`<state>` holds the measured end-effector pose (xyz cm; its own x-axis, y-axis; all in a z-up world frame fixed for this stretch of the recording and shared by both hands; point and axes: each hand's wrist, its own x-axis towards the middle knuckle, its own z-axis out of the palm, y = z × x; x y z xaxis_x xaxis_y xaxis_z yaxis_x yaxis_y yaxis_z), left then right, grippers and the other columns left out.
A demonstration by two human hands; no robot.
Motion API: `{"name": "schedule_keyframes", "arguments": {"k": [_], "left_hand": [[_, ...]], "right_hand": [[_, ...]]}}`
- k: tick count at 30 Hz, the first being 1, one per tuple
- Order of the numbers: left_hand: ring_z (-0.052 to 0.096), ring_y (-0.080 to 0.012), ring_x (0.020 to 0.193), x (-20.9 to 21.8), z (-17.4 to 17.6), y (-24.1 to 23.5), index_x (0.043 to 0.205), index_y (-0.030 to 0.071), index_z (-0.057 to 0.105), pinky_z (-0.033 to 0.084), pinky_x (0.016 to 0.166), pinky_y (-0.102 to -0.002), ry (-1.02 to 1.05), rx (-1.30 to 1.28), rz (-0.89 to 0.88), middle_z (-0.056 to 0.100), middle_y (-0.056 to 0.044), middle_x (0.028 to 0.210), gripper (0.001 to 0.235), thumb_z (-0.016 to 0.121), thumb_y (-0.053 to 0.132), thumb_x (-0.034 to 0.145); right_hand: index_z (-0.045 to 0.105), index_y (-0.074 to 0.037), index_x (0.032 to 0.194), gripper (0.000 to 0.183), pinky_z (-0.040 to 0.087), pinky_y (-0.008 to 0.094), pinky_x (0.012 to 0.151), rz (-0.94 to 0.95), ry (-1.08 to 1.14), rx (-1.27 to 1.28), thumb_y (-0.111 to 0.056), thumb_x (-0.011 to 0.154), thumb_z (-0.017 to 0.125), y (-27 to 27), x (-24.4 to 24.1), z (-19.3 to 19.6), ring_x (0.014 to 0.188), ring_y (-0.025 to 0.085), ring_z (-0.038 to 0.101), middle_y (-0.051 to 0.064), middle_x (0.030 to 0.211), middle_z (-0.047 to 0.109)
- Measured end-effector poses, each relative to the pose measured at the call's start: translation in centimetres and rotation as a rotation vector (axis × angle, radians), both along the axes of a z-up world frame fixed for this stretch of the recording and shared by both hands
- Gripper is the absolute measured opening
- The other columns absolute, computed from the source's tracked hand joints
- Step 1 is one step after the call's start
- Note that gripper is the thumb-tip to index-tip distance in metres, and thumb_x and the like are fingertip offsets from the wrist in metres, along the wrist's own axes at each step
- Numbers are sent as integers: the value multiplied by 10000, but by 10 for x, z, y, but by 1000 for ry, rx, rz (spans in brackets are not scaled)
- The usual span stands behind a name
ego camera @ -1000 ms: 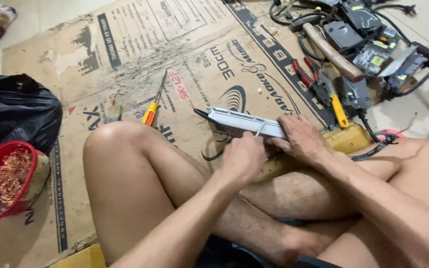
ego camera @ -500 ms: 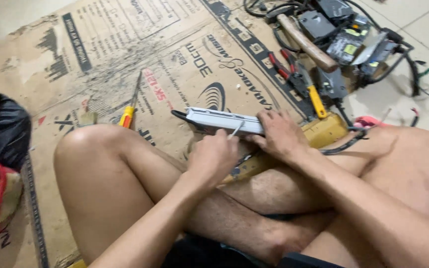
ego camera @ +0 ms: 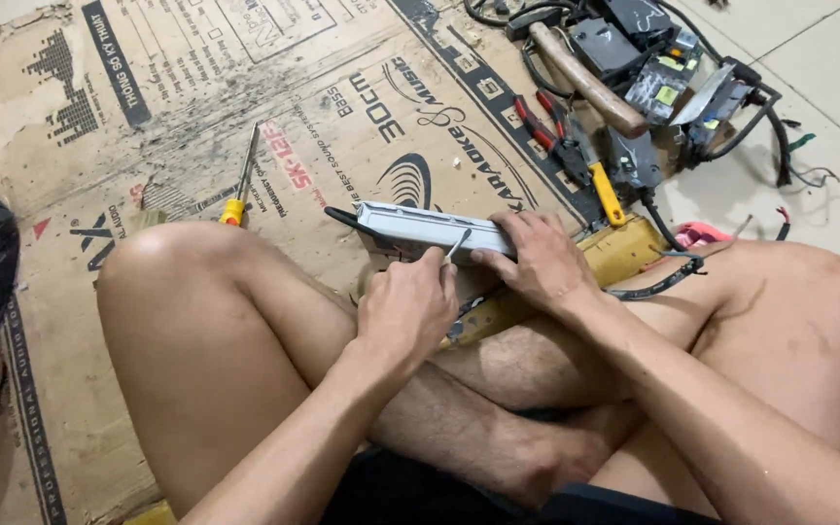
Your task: The person sits on the floor and uses a screwdriver to unscrew and open a silver metal casing. They manipulate the internal components and wires inside the device while seated.
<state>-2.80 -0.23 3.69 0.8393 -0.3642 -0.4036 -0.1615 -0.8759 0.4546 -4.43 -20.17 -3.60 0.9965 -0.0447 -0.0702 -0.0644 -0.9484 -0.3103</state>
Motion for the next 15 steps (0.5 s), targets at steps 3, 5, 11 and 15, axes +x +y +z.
{"name": "schedule_keyframes", "arguments": {"k": [3, 5, 11, 15], "left_hand": [[715, -456, 1007, 0, 3, -2, 1137, 175, 650, 585, 841, -584, -86, -5, -5, 728, -198, 1008, 351, 405, 381, 994], [718, -456, 997, 2, -1, -3, 1121, 173, 653, 588, 825, -582, -90, 10, 8, 731, -195, 988, 356, 398, 387, 995], [736, -451, 933, 5, -13, -8, 1044, 148, 678, 600, 756, -585, -160, 23, -4, 741, -220, 907, 383, 387, 390, 983], [740, -454, 929, 11, -25, -9, 1005, 106, 680, 594, 754, -594, -156, 47, -16, 743, -242, 903, 461, 348, 423, 974]], "right_hand": [[542, -191, 1385, 510, 440, 419, 1059, 0, 20, 1, -514, 991, 566, -2, -1, -5, 1175, 303, 625, 133, 1196, 674], [542, -189, 1384, 512, 445, 424, 1051, -5, 16, 0, -515, 990, 569, -3, -1, -8, 1174, 305, 623, 132, 1192, 672], [526, -208, 1398, 525, 428, 422, 1064, 22, -8, -21, -525, 981, 558, -8, 2, -20, 1179, 307, 625, 117, 1188, 664], [514, -230, 1413, 544, 444, 441, 1051, -33, -6, -7, -533, 967, 580, -2, 1, -18, 1200, 321, 600, 119, 1198, 655]]}}
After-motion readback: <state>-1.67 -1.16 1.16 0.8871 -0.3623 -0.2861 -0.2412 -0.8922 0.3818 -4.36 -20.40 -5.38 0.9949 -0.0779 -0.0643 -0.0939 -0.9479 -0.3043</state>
